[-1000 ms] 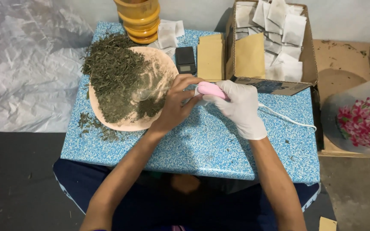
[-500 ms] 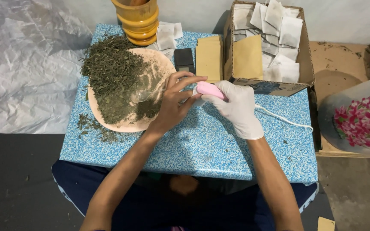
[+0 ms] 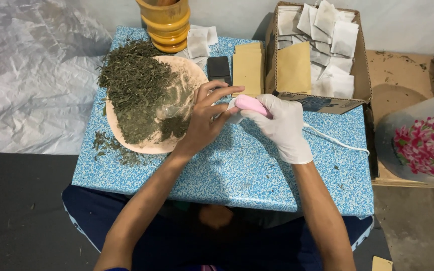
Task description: Placing tea bags into paper sleeves and sealing them with a handheld heat sealer.
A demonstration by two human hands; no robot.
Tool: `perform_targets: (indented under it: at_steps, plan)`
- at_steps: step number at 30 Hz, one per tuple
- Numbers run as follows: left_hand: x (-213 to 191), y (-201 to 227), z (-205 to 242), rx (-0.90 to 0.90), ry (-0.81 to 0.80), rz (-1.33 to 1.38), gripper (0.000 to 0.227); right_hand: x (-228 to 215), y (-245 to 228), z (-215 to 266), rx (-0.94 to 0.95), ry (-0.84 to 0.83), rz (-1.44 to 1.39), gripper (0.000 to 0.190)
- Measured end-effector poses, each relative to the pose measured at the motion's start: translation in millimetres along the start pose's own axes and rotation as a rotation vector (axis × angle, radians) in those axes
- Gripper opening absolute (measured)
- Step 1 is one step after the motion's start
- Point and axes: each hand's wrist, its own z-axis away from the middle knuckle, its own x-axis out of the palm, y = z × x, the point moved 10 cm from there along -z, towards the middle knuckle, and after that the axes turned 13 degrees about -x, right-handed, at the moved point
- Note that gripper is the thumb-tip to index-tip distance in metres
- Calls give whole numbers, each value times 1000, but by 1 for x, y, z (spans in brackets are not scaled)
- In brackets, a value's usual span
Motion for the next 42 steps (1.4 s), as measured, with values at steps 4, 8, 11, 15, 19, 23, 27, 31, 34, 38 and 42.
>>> perform_targets:
  at_steps: [4,8,11,15,19,23,27,31,34,38,42]
  plan:
    - [2,-11,1,9,12,4,26,1,0,1,-7,5,1,36]
    - [-1,-5,0,20,22,-9,26,1,5,4,17,10,-26,36]
    - [-3,-3,-1,28,36,-16,29,-3,-2,-1,16,16,-33,36]
    - [-5,0,-1,35,48,-24,30,-2,2,2,27,16,-31,36]
    - [-6,-2,-1,34,52,-22,30,-4,3,2,44,6,-50,35]
    - [-8,-2,-2,32,60,-30,32,-5,5,1,35,-1,-17,36]
    - [-10,-4,-3,34,69,-19,31,-5,7,2,56,-6,-33,35]
    - [-13,-3,-4,45,71,-36,28,-5,9,3,30,-14,5,37]
    - [-15,0,-4,41,79,-71,31,-4,14,5,55,-37,3,37]
    - [-17,-5,-3,39,88,-74,30,-3,13,6,71,-53,10,37]
    - [-17,-8,-4,45,86,-67,29,-7,12,10,84,-56,8,38]
